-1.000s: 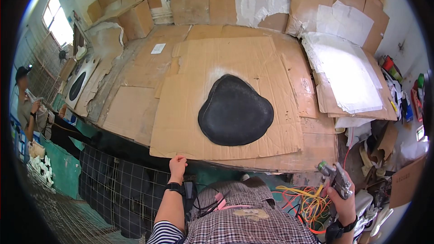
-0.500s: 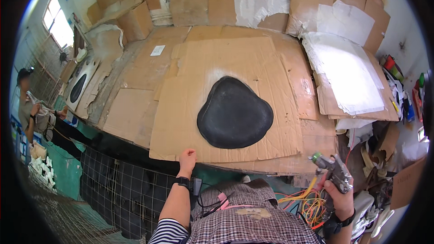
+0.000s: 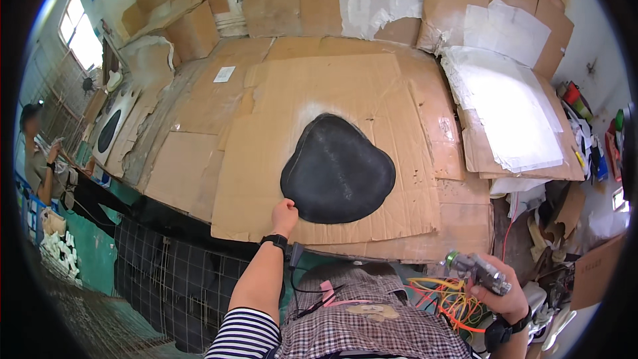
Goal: The person repeatedly picks up black shoe parts from a cardboard-covered table, sprays them with a handheld spray gun, and places them onto a metal drying rack. The process is repeated for multiple shoe parts throughout the video.
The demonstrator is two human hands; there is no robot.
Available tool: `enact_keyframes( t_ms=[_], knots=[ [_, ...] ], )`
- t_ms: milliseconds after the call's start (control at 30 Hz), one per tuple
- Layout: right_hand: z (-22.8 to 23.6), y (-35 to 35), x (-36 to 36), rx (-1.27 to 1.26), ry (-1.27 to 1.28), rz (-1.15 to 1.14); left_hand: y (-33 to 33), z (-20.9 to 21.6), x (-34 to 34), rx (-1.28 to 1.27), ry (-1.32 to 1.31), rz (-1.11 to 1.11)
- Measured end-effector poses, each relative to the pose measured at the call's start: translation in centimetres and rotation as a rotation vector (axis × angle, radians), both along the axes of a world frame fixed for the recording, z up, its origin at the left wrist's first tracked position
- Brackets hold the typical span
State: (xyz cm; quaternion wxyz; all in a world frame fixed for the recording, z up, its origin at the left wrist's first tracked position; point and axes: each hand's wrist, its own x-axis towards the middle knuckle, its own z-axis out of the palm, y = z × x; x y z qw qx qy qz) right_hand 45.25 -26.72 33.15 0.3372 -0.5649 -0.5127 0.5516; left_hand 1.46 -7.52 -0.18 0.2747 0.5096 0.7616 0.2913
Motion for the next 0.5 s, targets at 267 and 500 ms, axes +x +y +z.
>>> enact_keyframes(
  t_ms=[267,500],
  knots=[
    [0.2,2.3,-1.1,0.058,0.106,-0.068,2.3,1.4,2.8,-0.137,0.184,0.109],
    [-0.3,1.5,1.1,0.055,-0.134,0.034,3.2,0.7,3.3,-0.122,0.142,0.196]
  ],
)
